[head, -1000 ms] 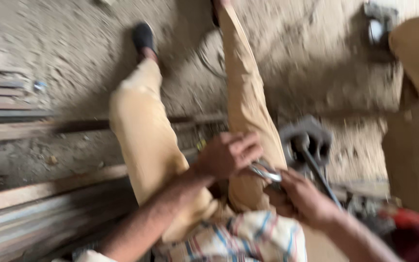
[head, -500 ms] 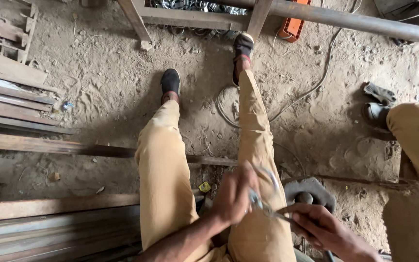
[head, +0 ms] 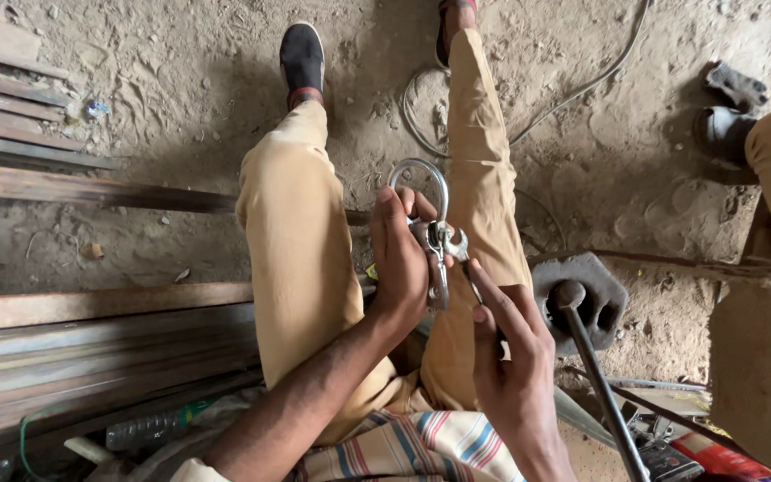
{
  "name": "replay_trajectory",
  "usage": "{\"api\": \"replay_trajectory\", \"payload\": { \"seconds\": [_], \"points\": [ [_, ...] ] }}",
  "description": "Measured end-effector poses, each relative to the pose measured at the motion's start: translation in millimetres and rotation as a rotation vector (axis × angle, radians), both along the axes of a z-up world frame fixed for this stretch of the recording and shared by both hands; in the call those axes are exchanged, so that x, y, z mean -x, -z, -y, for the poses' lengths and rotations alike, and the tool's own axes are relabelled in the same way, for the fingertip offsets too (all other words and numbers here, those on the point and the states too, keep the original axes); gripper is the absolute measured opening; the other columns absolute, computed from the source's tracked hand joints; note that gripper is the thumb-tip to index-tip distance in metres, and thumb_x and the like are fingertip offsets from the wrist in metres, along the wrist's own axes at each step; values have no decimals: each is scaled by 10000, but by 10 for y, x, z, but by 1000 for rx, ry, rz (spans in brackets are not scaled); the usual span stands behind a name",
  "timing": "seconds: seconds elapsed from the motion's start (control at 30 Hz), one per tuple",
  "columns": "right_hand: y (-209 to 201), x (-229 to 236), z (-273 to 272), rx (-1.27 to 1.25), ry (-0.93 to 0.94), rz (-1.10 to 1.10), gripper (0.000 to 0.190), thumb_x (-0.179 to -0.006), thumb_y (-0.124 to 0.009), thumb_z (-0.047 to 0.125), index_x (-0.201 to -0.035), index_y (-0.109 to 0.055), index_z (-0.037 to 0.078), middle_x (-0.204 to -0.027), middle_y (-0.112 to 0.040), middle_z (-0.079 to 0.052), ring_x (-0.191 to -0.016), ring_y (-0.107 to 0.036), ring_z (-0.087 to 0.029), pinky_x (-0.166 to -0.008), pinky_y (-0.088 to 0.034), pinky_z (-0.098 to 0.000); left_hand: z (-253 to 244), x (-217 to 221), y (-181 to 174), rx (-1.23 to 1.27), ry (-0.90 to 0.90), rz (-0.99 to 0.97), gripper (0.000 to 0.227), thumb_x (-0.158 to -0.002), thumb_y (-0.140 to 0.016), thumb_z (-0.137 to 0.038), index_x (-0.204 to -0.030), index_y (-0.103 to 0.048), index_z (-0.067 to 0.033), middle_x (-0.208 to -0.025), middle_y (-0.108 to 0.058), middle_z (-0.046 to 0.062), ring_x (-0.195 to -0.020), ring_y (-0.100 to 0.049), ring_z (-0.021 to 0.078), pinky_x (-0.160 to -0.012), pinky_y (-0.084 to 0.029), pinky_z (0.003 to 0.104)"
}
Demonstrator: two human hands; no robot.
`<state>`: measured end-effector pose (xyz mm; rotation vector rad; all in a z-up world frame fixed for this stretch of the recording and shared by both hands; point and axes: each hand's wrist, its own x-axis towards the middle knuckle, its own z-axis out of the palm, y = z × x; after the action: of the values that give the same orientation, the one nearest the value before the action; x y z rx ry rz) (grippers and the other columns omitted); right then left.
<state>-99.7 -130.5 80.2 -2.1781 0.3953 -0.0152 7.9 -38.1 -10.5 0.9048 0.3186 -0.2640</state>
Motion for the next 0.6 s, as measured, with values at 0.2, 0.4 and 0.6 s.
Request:
{"api": "replay_trajectory", "payload": {
  "seconds": [0.2,0.4,0.6],
  "points": [
    [135,39,-67,57,-147,152,478,-979,-586,4,-1454,-572,46,-979,-650,-142,-797,-633,-214,-673,-517,-347,26,43,3,97,-124,34,420,-1117,-383,-501,-917,-386,-132,-793,-513,26,-679,-594,164,-634,-522,304],
    [243,-3,8,82,-213,261,447,-976,-613,14,-1416,-628,89,-986,-683,-119,-781,-665,-167,-627,-549,-300,-36,45,-37,167,-64,-6,457,-1110,-344,-545,-895,-390,-145,-755,-544,40,-641,-598,161,-562,-503,295],
    [273,-64,93,186,-113,88,320,-979,-651,89,-1295,-682,130,-690,-663,-71,-455,-587,-134,-478,-474,-321,-68,10,-116,279,115,-122,511,-1092,-271,-611,-871,-396,-167,-723,-561,58,-594,-592,157,-464,-457,274]
  ]
}}
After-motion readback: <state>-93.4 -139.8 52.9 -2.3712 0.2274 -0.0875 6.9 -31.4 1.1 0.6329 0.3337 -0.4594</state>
